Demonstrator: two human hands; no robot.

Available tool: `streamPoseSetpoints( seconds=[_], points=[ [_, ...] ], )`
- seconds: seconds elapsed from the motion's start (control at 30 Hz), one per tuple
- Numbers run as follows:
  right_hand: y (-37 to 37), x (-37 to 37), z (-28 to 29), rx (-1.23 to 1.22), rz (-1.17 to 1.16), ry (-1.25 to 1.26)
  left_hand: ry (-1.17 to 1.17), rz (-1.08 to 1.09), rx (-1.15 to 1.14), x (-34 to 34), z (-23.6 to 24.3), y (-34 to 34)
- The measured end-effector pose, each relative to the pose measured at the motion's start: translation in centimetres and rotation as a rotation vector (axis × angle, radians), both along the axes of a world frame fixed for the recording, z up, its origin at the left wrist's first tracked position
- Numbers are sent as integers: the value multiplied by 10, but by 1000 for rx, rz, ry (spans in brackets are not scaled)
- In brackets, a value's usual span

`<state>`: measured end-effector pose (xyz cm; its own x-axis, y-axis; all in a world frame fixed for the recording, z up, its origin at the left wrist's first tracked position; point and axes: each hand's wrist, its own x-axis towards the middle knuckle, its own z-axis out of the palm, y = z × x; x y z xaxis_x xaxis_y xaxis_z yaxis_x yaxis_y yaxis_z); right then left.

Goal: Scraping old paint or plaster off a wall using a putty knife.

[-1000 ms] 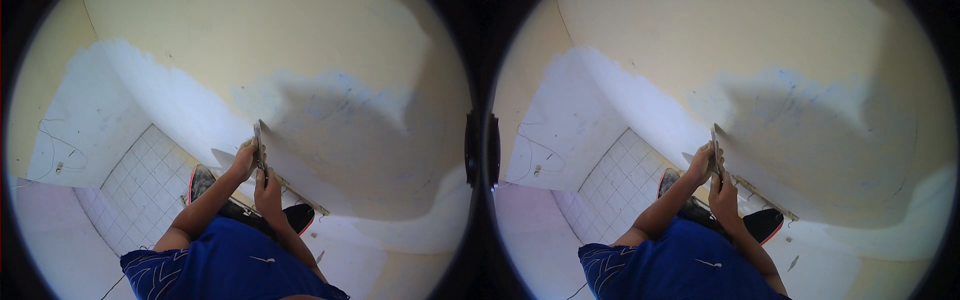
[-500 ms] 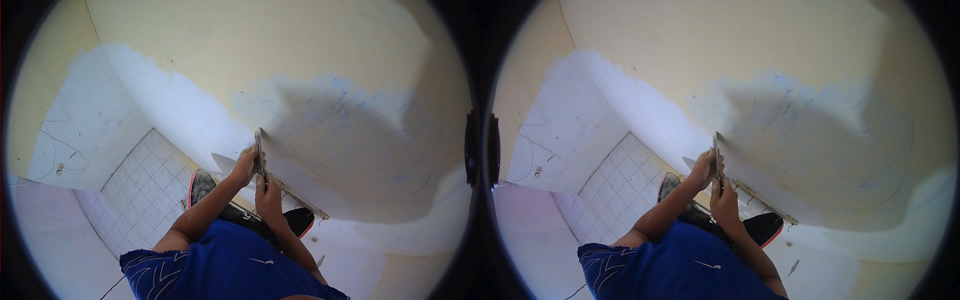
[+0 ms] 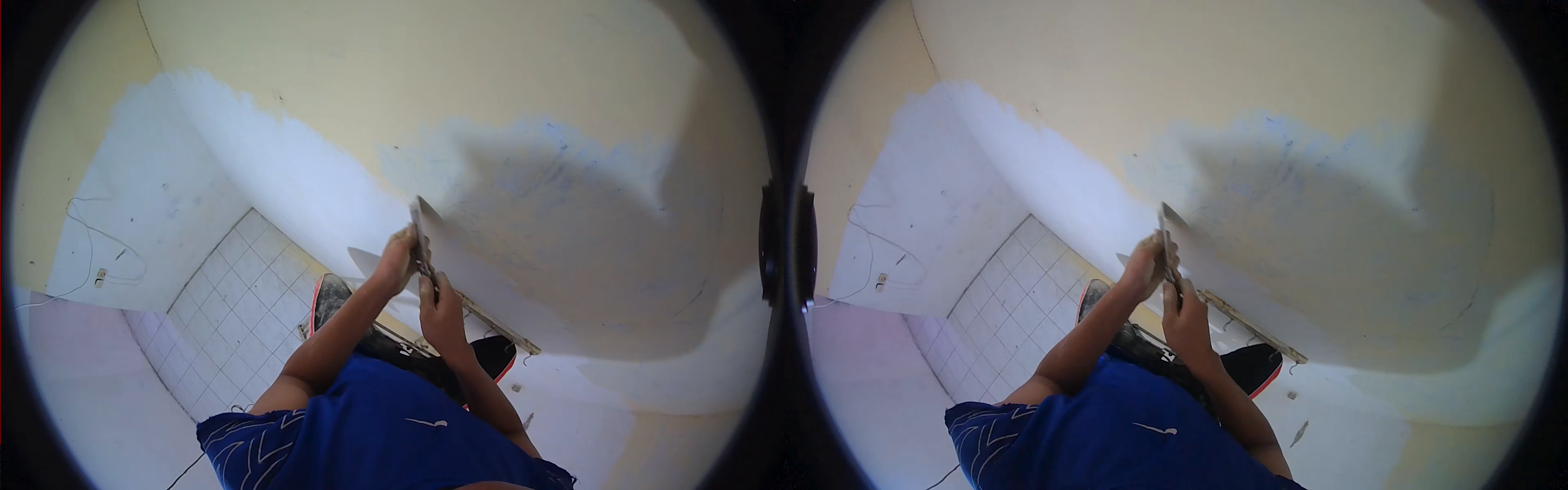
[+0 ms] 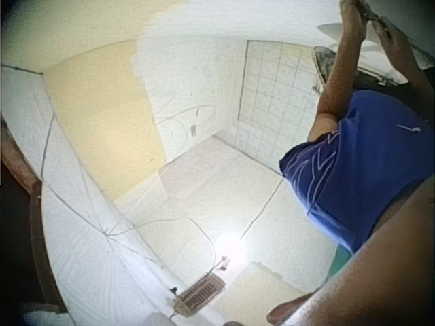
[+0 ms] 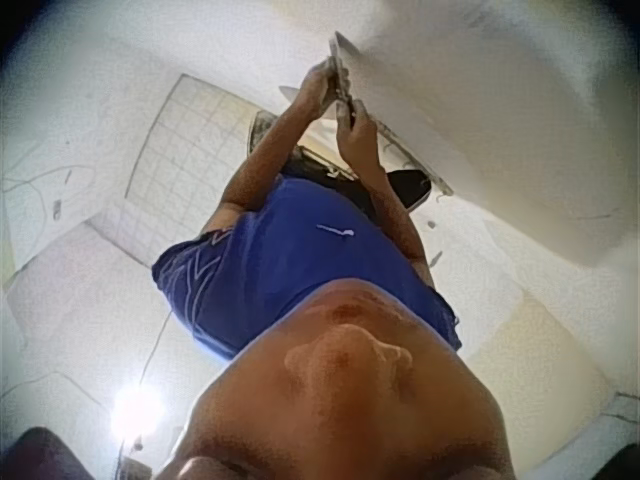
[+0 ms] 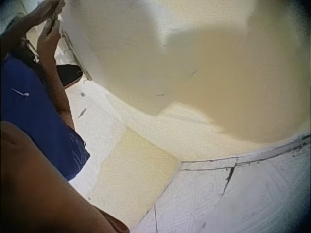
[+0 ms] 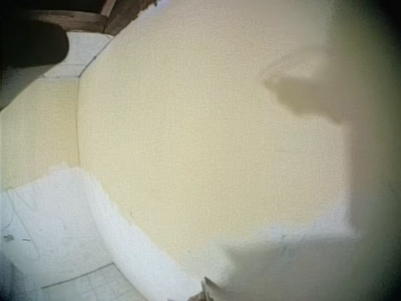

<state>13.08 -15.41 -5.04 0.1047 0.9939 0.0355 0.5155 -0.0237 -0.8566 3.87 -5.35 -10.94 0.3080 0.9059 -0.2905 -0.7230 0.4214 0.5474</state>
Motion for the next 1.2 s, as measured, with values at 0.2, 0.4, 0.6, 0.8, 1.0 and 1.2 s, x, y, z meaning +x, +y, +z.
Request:
streamPoseSetpoints(
  seconds=[0.2,0.4,0.6,0.8,1.0,1.2],
  points=[
    [9,-7,-7,32,-39,-4,62,-16,-27,-2,-5,6],
    [4,-2,-5,2,-9,-9,-14,-39,-18,3,-12,3],
    [15,-7,4,-33,6,34,-9,19,3,-6,2,8],
    [14,-7,-1,-21,-16,-13,-17,-20,-27,-2,-12,10],
    [6,4,-1,-28,14,-24,10,-39,-23,3,-7,-3],
    [22,-8,0,-31,4,0,24,35,-37,-9,-1,11]
  ],
)
